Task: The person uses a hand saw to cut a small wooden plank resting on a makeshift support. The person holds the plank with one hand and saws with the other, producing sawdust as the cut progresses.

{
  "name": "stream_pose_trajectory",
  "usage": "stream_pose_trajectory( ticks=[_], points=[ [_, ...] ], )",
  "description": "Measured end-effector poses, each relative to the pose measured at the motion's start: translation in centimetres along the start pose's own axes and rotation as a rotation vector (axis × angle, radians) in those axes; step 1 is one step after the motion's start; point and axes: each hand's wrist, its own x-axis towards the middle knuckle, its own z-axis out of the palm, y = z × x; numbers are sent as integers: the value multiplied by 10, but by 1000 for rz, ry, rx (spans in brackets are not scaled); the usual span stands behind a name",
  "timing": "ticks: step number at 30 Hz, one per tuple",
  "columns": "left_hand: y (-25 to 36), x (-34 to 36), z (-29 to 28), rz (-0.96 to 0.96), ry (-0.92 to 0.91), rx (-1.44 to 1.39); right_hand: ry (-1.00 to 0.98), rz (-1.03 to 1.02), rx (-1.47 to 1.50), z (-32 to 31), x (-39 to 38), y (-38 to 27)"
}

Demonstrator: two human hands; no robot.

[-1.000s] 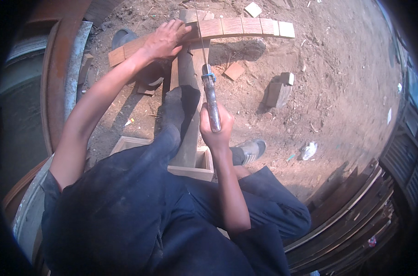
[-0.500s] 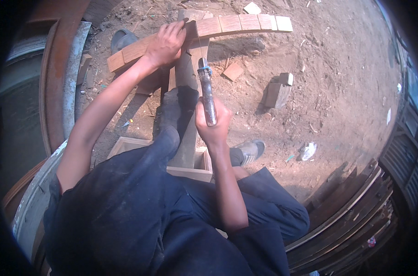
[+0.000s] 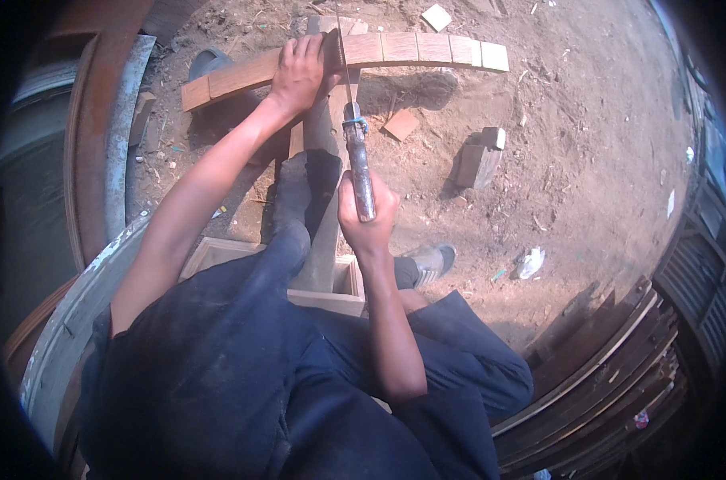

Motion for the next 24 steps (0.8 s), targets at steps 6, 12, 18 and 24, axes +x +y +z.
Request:
stream_pose_trajectory(
  ticks=[6, 12, 18, 24],
  points=[
    [-8, 0, -4, -6, 182, -387, 54, -52, -10, 1, -2, 2],
    [-33, -3, -3, 108, 109, -524, 32, 14, 61, 4, -4, 0],
    [-63, -4, -4, 271, -81, -482, 16, 41, 67, 3, -4, 0],
    [-66, -10, -4, 275, -102, -412, -9, 37, 89, 2, -3, -2]
  ],
)
